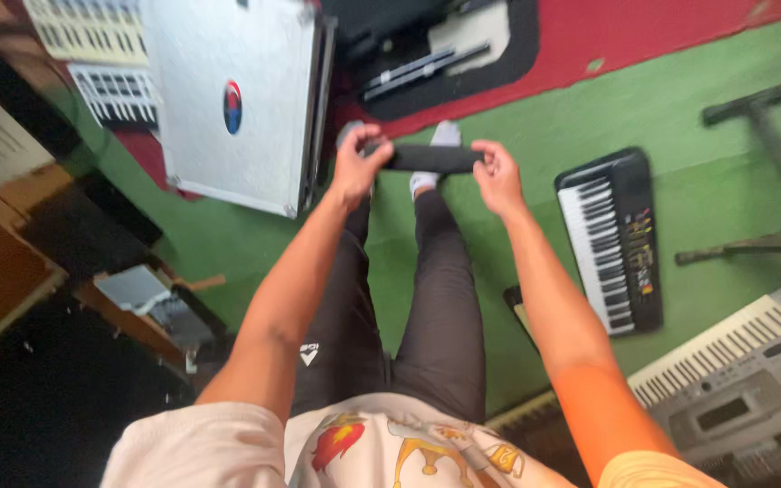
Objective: The person places several dark foam inserts into a black hard-shell equipment case while sitting on a green carpeted area surrounded by electronic keyboards.
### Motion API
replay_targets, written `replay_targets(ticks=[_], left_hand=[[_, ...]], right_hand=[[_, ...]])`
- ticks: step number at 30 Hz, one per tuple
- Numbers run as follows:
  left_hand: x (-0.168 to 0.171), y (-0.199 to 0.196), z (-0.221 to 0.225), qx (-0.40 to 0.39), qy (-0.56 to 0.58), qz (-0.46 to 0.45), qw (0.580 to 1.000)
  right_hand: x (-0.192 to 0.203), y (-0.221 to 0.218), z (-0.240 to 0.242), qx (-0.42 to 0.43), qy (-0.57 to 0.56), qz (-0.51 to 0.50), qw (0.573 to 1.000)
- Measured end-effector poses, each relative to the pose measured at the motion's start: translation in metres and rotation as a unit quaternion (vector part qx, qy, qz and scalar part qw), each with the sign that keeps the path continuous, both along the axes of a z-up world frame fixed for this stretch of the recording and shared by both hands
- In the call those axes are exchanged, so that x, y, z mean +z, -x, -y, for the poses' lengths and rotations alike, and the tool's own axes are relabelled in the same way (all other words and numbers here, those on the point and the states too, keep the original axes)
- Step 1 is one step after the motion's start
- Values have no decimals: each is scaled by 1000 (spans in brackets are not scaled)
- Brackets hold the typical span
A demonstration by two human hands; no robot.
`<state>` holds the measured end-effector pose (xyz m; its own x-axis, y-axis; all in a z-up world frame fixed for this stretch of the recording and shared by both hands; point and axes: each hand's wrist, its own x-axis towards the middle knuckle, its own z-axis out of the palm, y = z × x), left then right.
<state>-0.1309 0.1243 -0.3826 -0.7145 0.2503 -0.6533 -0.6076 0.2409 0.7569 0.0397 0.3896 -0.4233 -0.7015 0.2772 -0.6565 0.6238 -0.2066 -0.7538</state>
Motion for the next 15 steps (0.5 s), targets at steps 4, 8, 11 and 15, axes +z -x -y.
replay_targets(ticks=[4, 8, 11, 15], left_hand=[[145, -4, -20, -75, -45, -60, 994], [269, -15, -29, -165, -93, -136, 972], [341, -20, -35, -139, -170, -97, 971], [407, -30, -24, -162, -180, -138, 960]], right_hand=[[114, 12, -18, -43, -4, -28, 999], [235, 5, -28, -70, 102, -27, 992], [321, 1, -37, -30, 141, -57, 988], [410, 11, -49, 30, 231, -104, 967]])
